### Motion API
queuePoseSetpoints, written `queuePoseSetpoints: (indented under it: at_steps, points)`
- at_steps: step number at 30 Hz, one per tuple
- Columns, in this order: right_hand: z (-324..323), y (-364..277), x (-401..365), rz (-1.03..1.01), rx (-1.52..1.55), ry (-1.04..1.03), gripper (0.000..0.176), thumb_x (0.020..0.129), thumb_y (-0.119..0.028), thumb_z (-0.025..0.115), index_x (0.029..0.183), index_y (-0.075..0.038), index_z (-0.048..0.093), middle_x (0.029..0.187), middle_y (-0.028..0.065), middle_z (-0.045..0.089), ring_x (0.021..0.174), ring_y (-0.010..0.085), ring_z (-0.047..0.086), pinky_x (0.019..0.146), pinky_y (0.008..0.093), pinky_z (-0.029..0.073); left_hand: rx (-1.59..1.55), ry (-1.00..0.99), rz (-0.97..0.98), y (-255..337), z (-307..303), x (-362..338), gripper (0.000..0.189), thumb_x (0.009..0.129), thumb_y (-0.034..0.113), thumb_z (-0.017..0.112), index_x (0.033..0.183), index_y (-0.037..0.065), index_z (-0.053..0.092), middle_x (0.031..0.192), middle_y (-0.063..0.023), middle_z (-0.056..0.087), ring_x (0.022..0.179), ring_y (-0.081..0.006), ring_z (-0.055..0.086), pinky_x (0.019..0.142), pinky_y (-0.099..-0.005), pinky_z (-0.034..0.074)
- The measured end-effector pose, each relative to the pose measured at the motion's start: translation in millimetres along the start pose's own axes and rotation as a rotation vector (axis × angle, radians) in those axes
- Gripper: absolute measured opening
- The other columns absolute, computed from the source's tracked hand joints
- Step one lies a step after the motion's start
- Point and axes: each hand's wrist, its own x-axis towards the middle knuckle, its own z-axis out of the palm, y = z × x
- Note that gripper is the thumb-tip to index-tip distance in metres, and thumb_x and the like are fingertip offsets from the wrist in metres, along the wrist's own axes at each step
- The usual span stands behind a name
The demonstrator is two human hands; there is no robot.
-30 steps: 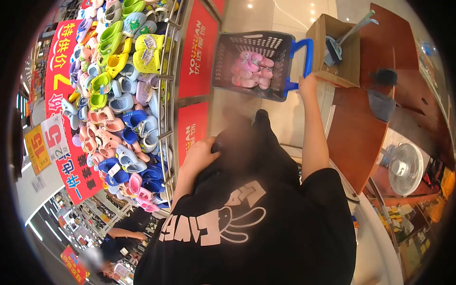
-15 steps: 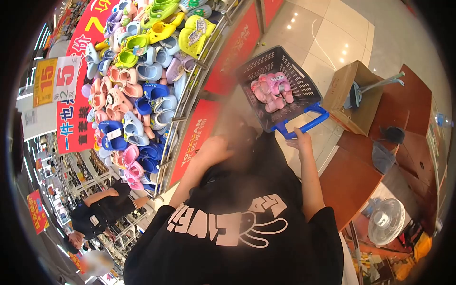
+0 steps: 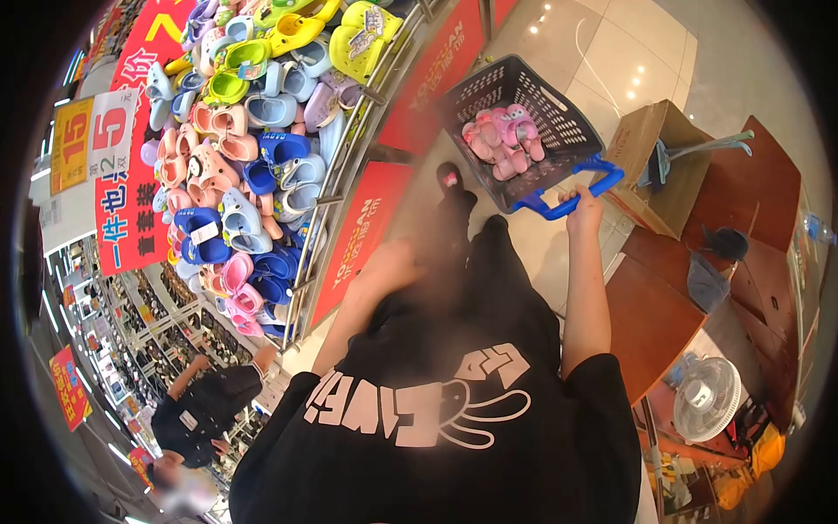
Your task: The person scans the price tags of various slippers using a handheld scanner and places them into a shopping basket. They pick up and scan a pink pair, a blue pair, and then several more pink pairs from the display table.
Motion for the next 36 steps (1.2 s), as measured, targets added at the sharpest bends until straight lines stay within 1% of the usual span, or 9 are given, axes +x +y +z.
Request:
queuePoseSetpoints:
  at_steps: [4,10,16,19,21,25,28,35,36]
  points:
    - [9.2,-17.7,39.6,-0.034,0.008,-0.024,0.011,0.084,0.002,0.059,0.083,0.0,0.049,0.067,0.0094,0.05,0.056,0.0232,0.051,0.07,0.0461,0.054,0.038,-0.119,-0.077,-3.8,-10.2,27.9,0.039,0.077,0.029,0.066,0.102,-0.001,0.065,0.102,-0.0241,0.065,0.098,-0.0396,0.061,0.086,-0.0469,0.049]
    - [45.0,-41.8,75.7,-0.047,-0.046,0.067,0.013,0.085,0.0,0.059,0.075,0.0,0.051,0.063,0.0095,0.049,0.053,0.0236,0.049,0.075,0.0454,0.054,0.047,-0.005,0.159,-9.6,-61.7,81.6,0.037,0.077,0.029,0.065,0.099,-0.001,0.067,0.098,-0.0252,0.066,0.094,-0.0408,0.062,0.083,-0.0477,0.05]
    - [89.1,-87.1,121.3,-0.161,-0.152,0.203,0.012,0.08,0.003,0.063,0.074,0.003,0.052,0.062,0.0093,0.05,0.044,0.0216,0.048,0.063,0.0434,0.056,-0.028,-0.012,0.197,3.1,-169.2,144.3,0.032,0.077,0.029,0.064,0.089,0.0,0.07,0.088,-0.0236,0.067,0.087,-0.0413,0.064,0.08,-0.0484,0.05]
    - [105.0,-103.9,141.3,-0.245,-0.231,0.238,0.011,0.079,0.003,0.065,0.076,0.004,0.054,0.062,0.0089,0.05,0.044,0.0198,0.048,0.059,0.0408,0.056,0.069,0.11,0.278,-23.4,-182.9,174.1,0.031,0.077,0.029,0.064,0.089,0.001,0.069,0.09,-0.0241,0.067,0.087,-0.0416,0.064,0.079,-0.0484,0.05]
    - [108.1,-112.9,163.4,-0.27,-0.251,0.231,0.01,0.079,0.002,0.065,0.077,0.006,0.056,0.063,0.009,0.052,0.046,0.0183,0.049,0.055,0.0383,0.056,-0.114,0.118,0.194,-39.2,-191.4,198.1,0.031,0.077,0.029,0.063,0.092,0.002,0.069,0.092,-0.0244,0.066,0.088,-0.0409,0.064,0.078,-0.0491,0.05]
    - [133.5,-125.9,173.7,-0.262,-0.218,0.276,0.009,0.08,0.003,0.064,0.079,0.008,0.057,0.062,0.0093,0.052,0.045,0.018,0.048,0.053,0.0371,0.055,0.071,-0.052,0.159,-34.3,-226.7,225.9,0.032,0.08,0.029,0.061,0.098,0.003,0.067,0.094,-0.0234,0.067,0.088,-0.0398,0.064,0.077,-0.0485,0.051]
    - [149.6,-141.6,195.7,-0.278,-0.239,0.276,0.009,0.081,0.002,0.064,0.079,0.008,0.057,0.062,0.0092,0.052,0.044,0.0178,0.048,0.052,0.0365,0.055,0.017,0.164,0.344,-62.2,-210.8,257.6,0.03,0.085,0.031,0.056,0.096,0.005,0.066,0.092,-0.021,0.067,0.086,-0.0392,0.065,0.074,-0.0478,0.051]
    - [162.6,-179.1,249.3,-0.27,-0.374,0.254,0.01,0.081,0.0,0.063,0.079,0.006,0.056,0.062,0.0084,0.052,0.044,0.0162,0.049,0.053,0.0357,0.055,-0.009,0.131,0.212,-19.4,-231.5,298.7,0.029,0.083,0.03,0.058,0.096,0.005,0.067,0.088,-0.0202,0.067,0.084,-0.039,0.064,0.074,-0.0484,0.051]
    - [162.7,-183.3,258.8,-0.276,-0.387,0.242,0.01,0.081,-0.001,0.062,0.078,0.005,0.055,0.062,0.0082,0.052,0.044,0.0159,0.049,0.052,0.0355,0.055,-0.029,0.084,0.117,-3.2,-239.8,303.7,0.033,0.08,0.028,0.062,0.103,0.006,0.066,0.095,-0.0208,0.067,0.087,-0.039,0.064,0.078,-0.0478,0.051]
